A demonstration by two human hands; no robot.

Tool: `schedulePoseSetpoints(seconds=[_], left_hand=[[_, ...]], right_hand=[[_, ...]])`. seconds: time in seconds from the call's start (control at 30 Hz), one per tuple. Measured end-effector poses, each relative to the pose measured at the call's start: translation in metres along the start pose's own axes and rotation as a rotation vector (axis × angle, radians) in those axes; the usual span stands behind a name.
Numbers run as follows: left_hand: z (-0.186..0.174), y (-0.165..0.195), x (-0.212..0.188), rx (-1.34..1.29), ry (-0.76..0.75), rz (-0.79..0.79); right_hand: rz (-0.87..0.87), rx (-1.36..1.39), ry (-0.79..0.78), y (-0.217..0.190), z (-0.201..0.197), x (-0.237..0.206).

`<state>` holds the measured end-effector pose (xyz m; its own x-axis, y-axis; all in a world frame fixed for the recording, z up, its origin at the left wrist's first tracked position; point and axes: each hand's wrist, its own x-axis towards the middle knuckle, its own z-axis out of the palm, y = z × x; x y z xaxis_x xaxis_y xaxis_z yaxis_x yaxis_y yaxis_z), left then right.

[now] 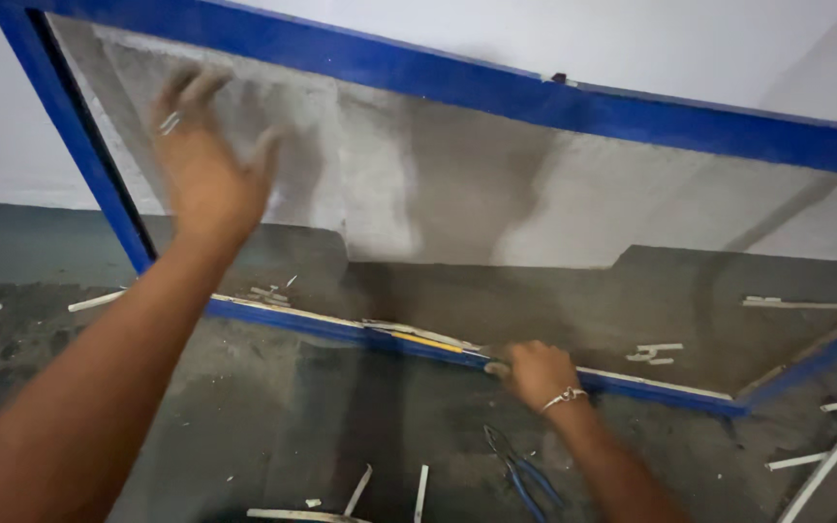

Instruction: The person sits on the floor and fits white plastic spline strips into the groove of a blue window screen frame. They use a screwdriver to press the strips into the channel along the frame edges and pull out old or excess strip pieces by hand.

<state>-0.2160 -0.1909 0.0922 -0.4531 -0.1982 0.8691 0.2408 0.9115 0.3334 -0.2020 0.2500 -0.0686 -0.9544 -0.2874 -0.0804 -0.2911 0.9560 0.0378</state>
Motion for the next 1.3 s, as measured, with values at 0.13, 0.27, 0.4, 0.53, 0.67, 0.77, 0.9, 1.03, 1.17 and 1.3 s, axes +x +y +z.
schedulePoseSetpoints(seconds=[0.13, 0.27, 0.4, 0.53, 0.67, 0.77, 0.9, 1.03, 1.17, 1.3], left_hand=[[-0.028, -0.090, -0.098, 0.140, -0.086, -0.408], [-0.022, -0.152, -0.183, -0.056, -0.469, -0.986], [0.016, -0.182, -0.225, -0.370, -0.350, -0.917], [0.026, -0.213, -0.228, -0.007, -0.204, -1.023], [0.017, -0.252, -0.217, 0.025, -0.170, -0.955], [0.008, -0.265, -0.214, -0.228, -0.327, -1.181], [-0.002, -0.264, -0.222, -0.196, -0.434, -1.144], [-0.010, -0.263, -0.233, 0.130, -0.691, -1.042], [-0.003, -0.259, -0.245, -0.016, -0.567, -1.040], [0.002, -0.228, -0.251, 0.343, -0.485, -0.774]], right_hand=[[-0.200, 0.042, 0.072, 0.026, 0.023, 0.009], [-0.581, 0.048, 0.306, 0.058, 0.052, 0.019], [-0.456, 0.038, 0.061, 0.083, 0.073, 0.034], [-0.362, 0.038, -0.020, 0.090, 0.083, 0.037], [-0.575, 0.022, 0.220, 0.088, 0.083, 0.031], [-0.502, -0.045, 0.171, 0.080, 0.074, 0.024], [-0.275, -0.153, -0.021, 0.056, 0.046, 0.005], [-0.177, -0.351, -0.031, 0.031, 0.002, -0.031], [-0.283, -0.528, -0.034, 0.019, -0.038, -0.029], [-0.095, -0.465, -0.061, -0.001, -0.061, -0.032]])
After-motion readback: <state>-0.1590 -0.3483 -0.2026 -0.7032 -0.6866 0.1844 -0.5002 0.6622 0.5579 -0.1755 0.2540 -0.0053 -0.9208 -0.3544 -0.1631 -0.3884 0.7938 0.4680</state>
